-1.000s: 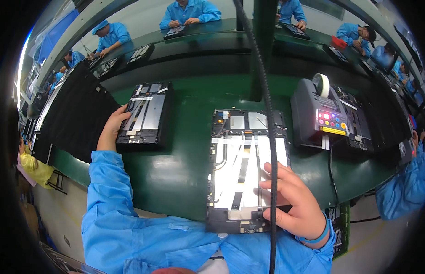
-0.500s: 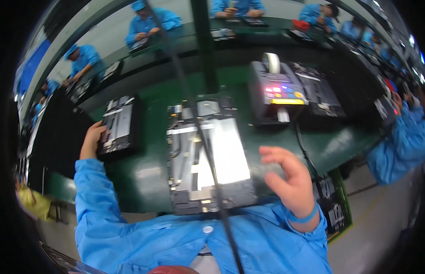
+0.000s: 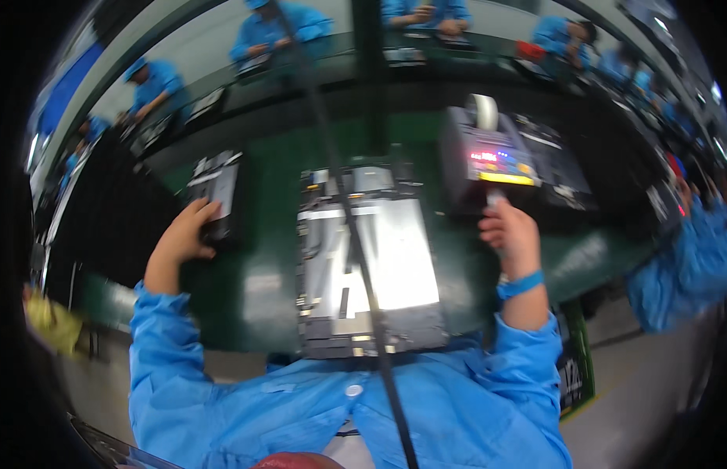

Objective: The person repeatedly applies small white adhesive strips to the internal components of a rectangular electronic device. They peel backing from the strips, position them precisely on specific areas, and then place the device into a stack. The process is repeated for multiple units throughout the clip.

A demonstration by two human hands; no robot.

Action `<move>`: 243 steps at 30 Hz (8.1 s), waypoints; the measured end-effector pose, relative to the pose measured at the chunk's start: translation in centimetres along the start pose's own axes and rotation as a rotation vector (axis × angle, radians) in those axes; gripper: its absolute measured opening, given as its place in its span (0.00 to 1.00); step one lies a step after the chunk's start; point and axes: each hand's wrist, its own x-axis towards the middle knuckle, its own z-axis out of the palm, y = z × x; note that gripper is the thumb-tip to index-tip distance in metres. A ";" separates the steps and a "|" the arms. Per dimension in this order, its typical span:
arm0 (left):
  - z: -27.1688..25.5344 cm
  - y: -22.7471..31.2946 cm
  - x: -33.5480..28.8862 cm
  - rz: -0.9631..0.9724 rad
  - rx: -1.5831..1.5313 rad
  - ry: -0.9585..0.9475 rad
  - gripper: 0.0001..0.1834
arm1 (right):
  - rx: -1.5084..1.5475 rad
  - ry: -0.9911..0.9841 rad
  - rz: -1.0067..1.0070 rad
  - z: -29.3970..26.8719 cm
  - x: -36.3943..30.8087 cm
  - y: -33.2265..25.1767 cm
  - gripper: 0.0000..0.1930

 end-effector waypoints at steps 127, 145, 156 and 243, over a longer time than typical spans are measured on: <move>2.5 17.7 4.5 0.425 -0.502 0.855 0.06 | -0.167 -0.547 -0.434 8.1 -9.2 -8.4 0.21; 4.4 16.1 4.9 0.417 -0.480 0.645 0.12 | -0.962 -0.893 -1.059 21.6 -1.3 -10.9 0.16; 4.7 15.8 5.3 0.443 -0.577 0.606 0.14 | -1.088 -0.917 -0.993 21.6 0.0 -9.7 0.14; -3.2 25.5 2.1 0.698 -0.776 0.454 0.06 | -0.605 -0.547 -0.907 8.4 -11.2 -10.8 0.09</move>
